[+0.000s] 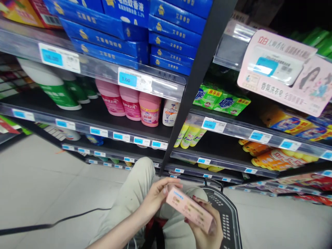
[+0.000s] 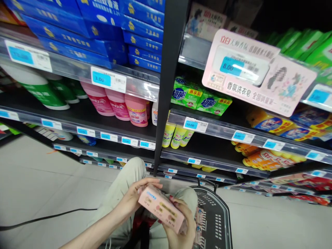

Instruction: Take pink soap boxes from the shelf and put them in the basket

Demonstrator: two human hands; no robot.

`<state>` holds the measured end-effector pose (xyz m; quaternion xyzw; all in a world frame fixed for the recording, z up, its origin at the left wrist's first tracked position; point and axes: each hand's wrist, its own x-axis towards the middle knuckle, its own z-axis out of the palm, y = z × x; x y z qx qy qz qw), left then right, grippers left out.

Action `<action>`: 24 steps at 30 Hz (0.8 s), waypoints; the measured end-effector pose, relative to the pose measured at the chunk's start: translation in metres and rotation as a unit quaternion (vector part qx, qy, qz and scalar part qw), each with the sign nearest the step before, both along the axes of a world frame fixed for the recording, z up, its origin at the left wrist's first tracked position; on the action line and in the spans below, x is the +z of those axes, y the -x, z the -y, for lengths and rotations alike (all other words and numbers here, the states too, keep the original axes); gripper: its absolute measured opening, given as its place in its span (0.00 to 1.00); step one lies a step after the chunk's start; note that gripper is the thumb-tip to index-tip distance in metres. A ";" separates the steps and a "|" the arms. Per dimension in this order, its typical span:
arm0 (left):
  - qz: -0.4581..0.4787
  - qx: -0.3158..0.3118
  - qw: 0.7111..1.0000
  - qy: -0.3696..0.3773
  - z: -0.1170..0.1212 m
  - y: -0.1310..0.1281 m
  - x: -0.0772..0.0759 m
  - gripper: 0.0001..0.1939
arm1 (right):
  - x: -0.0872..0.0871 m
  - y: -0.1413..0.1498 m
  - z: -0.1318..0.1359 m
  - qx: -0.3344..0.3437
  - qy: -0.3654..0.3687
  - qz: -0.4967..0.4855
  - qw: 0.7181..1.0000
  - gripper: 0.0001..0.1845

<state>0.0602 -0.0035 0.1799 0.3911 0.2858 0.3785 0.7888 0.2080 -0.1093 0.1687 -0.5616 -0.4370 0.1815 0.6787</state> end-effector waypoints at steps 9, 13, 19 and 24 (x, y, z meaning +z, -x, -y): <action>0.144 -0.078 0.985 0.058 0.006 0.004 0.006 0.44 | 0.007 -0.003 0.000 0.040 -0.084 0.181 0.979 0.15; 0.131 -0.100 0.986 0.016 0.005 0.010 -0.005 0.38 | 0.014 -0.001 0.017 0.052 0.046 0.172 0.983 0.23; 0.015 -0.216 0.973 -0.075 0.020 0.013 -0.020 0.37 | 0.004 -0.017 0.058 0.181 0.209 0.173 0.945 0.42; -0.096 -0.342 0.930 -0.097 0.056 -0.016 -0.047 0.38 | -0.053 -0.031 0.111 0.113 0.307 0.171 0.929 0.42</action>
